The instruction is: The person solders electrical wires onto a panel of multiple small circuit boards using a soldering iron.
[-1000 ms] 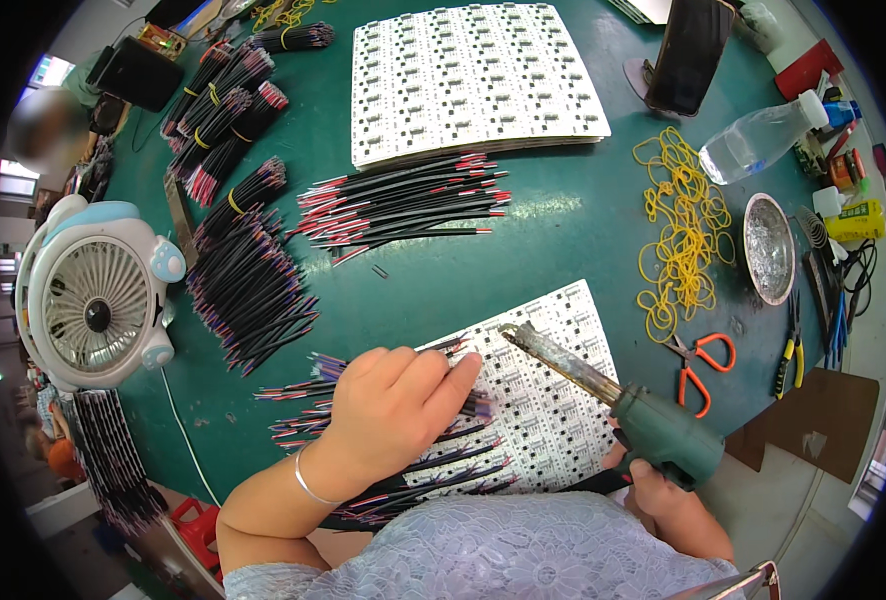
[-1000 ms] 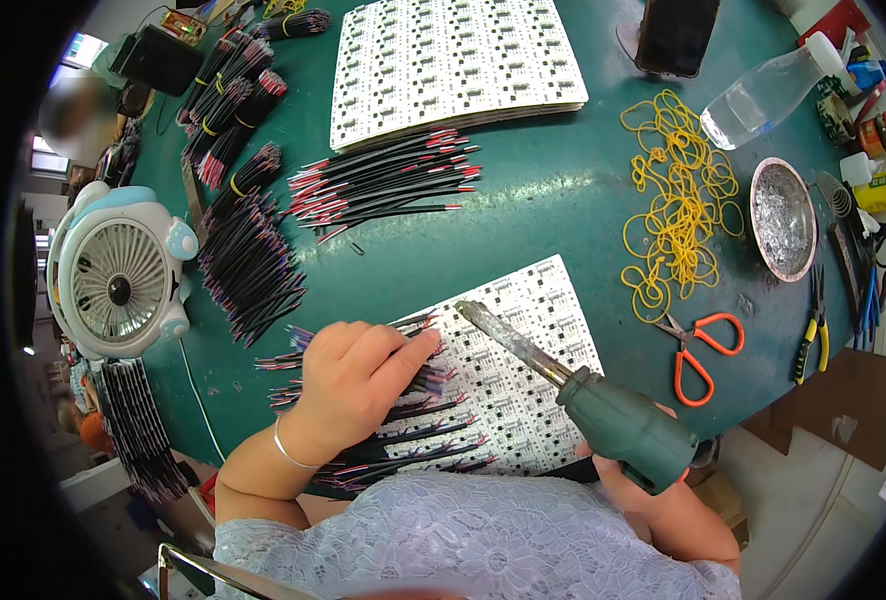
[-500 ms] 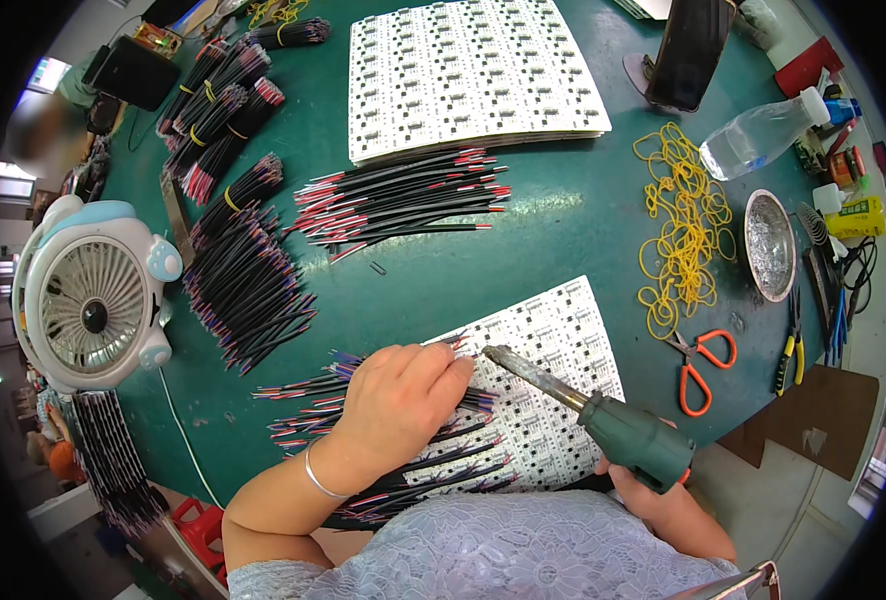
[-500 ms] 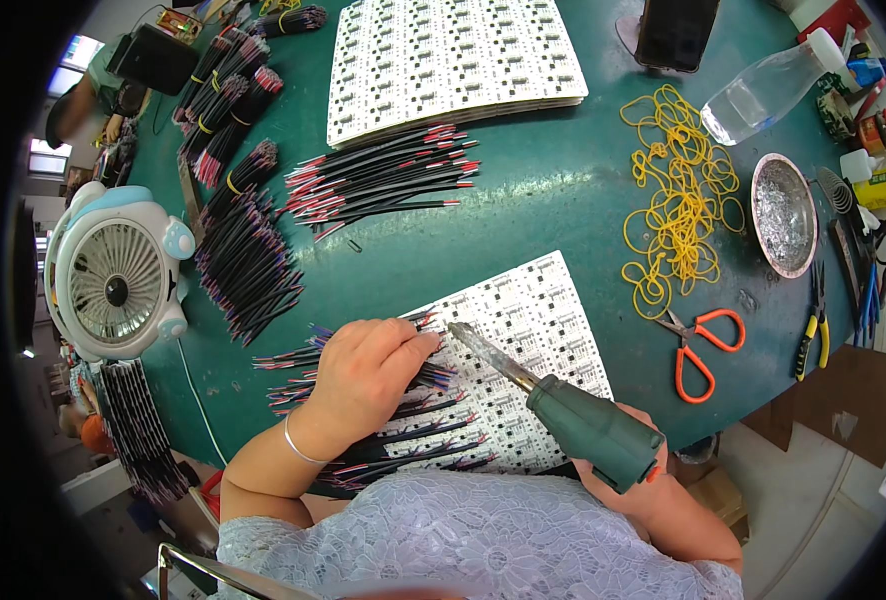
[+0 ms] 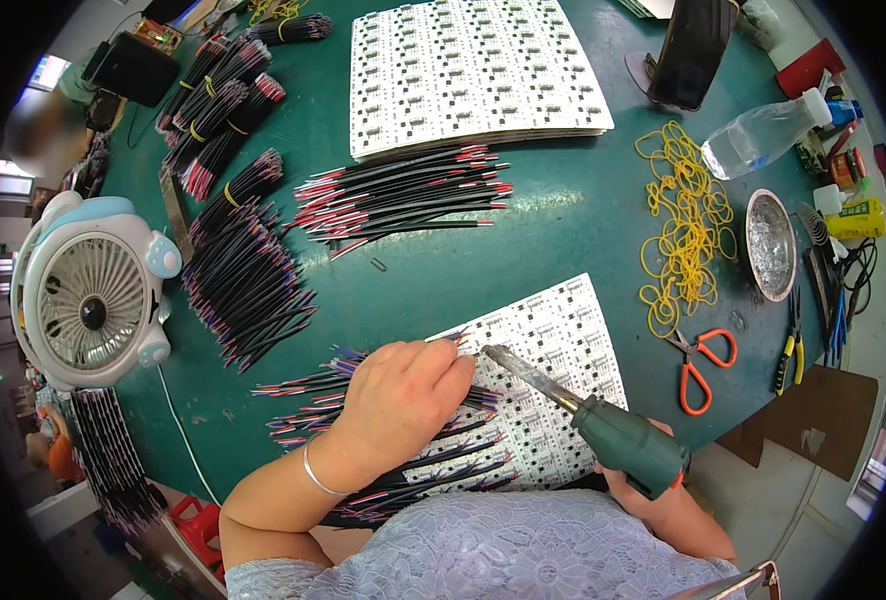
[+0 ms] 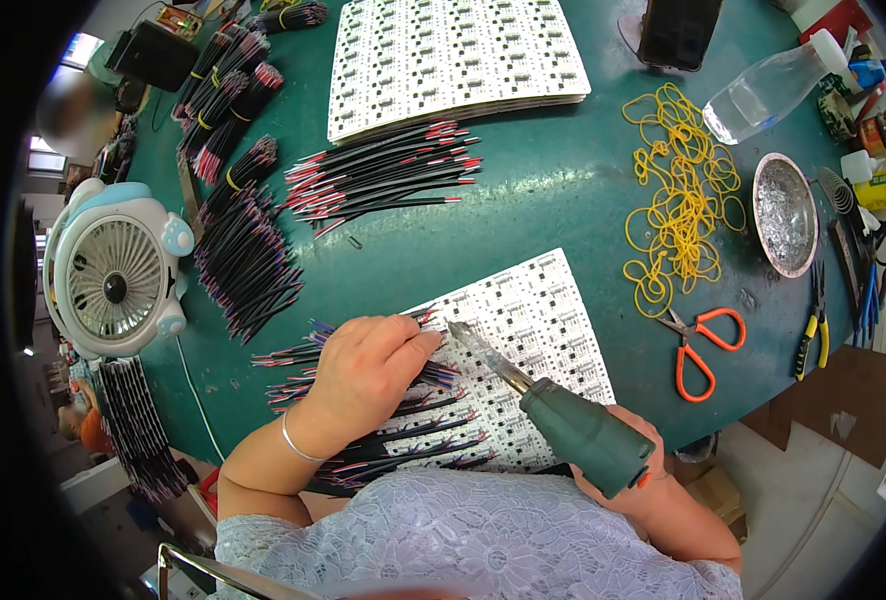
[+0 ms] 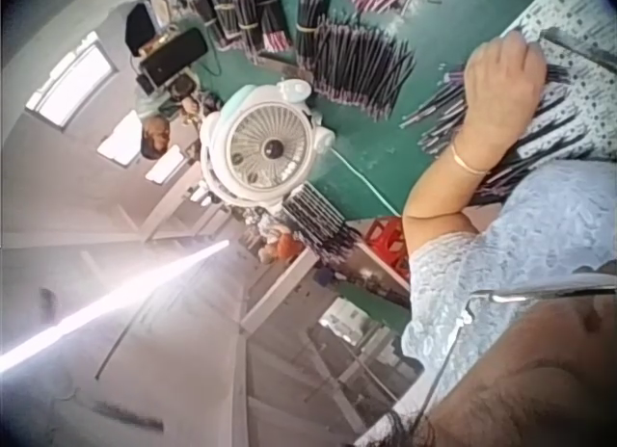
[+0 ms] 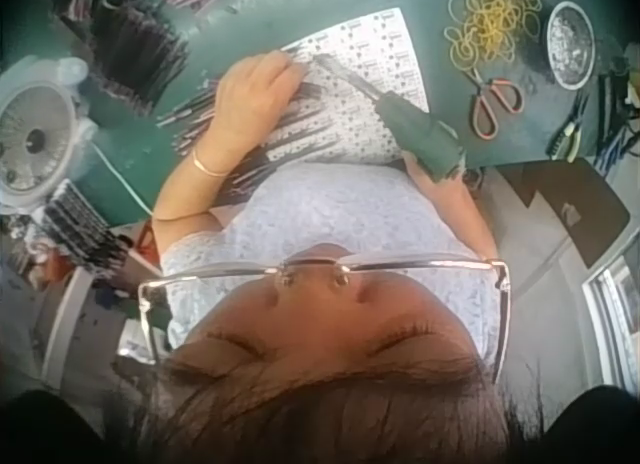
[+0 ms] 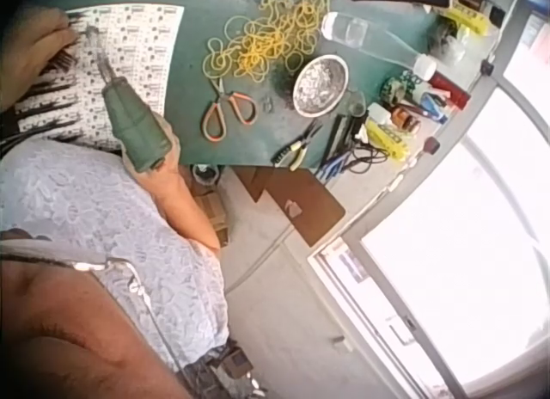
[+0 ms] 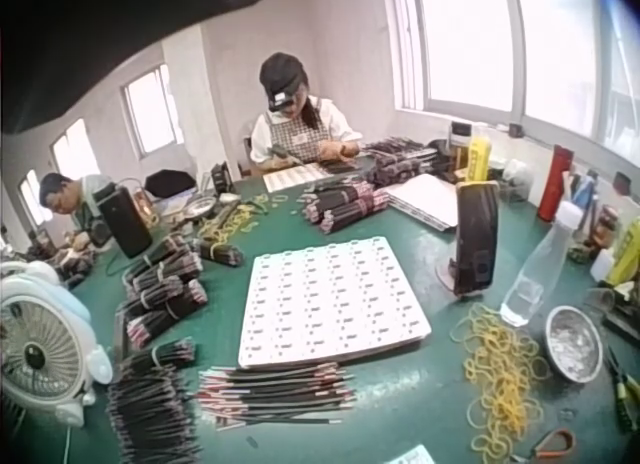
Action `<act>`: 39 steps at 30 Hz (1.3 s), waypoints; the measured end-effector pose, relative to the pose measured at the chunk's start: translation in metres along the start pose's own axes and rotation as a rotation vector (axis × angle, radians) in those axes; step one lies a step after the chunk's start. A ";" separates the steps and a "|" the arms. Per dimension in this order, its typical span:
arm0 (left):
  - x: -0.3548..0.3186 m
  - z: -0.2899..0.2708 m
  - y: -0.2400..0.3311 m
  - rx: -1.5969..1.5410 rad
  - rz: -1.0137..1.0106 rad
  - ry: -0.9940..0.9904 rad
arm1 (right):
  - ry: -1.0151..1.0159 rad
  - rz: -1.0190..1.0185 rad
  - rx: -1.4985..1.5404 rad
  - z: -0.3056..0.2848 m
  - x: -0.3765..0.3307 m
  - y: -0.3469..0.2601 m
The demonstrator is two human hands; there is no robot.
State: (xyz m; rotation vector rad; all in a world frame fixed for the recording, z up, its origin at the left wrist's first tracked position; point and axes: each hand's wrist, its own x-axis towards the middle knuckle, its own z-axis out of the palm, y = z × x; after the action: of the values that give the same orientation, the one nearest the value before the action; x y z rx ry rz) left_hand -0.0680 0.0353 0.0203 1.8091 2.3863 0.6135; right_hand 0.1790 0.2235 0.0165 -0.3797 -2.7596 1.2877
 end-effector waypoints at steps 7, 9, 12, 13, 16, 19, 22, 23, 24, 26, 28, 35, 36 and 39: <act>-0.001 0.000 0.000 0.006 0.004 -0.001 | 0.022 -0.061 0.165 -0.006 0.006 -0.007; -0.001 0.000 -0.002 -0.010 0.008 0.027 | -0.016 -0.034 0.102 -0.005 0.004 -0.006; 0.000 0.002 -0.004 0.020 0.070 0.063 | 0.023 -0.049 0.136 -0.002 0.005 -0.004; 0.000 0.001 -0.004 0.023 0.081 0.065 | 0.024 -0.047 0.135 0.000 0.001 -0.002; 0.003 0.000 -0.004 0.030 0.096 0.068 | 0.036 0.147 0.173 0.004 -0.010 0.002; 0.002 -0.002 -0.003 0.033 0.081 0.019 | -0.013 0.094 0.098 0.004 -0.008 0.000; 0.003 -0.003 0.001 0.053 0.069 -0.044 | 0.103 0.179 0.159 0.007 -0.014 0.002; 0.003 -0.003 0.002 0.075 0.075 -0.057 | -0.008 0.100 0.080 -0.001 -0.005 -0.002; 0.003 -0.004 0.002 0.077 0.074 -0.059 | -0.118 0.021 0.000 -0.005 0.001 -0.004; 0.004 -0.005 0.004 0.094 0.077 -0.071 | -0.078 -0.012 0.025 -0.005 0.002 -0.003; 0.004 -0.005 0.005 0.098 0.077 -0.085 | -0.038 -0.048 0.053 -0.003 0.002 -0.004; 0.002 -0.010 0.006 0.020 0.034 -0.111 | 0.186 0.145 0.579 -0.006 -0.005 -0.007; 0.002 -0.012 0.006 0.022 0.036 -0.112 | 0.230 0.132 0.624 -0.004 -0.005 -0.004; 0.002 -0.029 0.017 0.025 0.011 0.056 | 0.177 0.091 0.602 -0.005 -0.021 0.012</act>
State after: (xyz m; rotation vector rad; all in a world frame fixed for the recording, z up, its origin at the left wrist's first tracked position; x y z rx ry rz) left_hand -0.0621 0.0330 0.0537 1.8397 2.4320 0.6471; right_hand 0.2020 0.2290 0.0114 -0.5334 -2.0946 1.9029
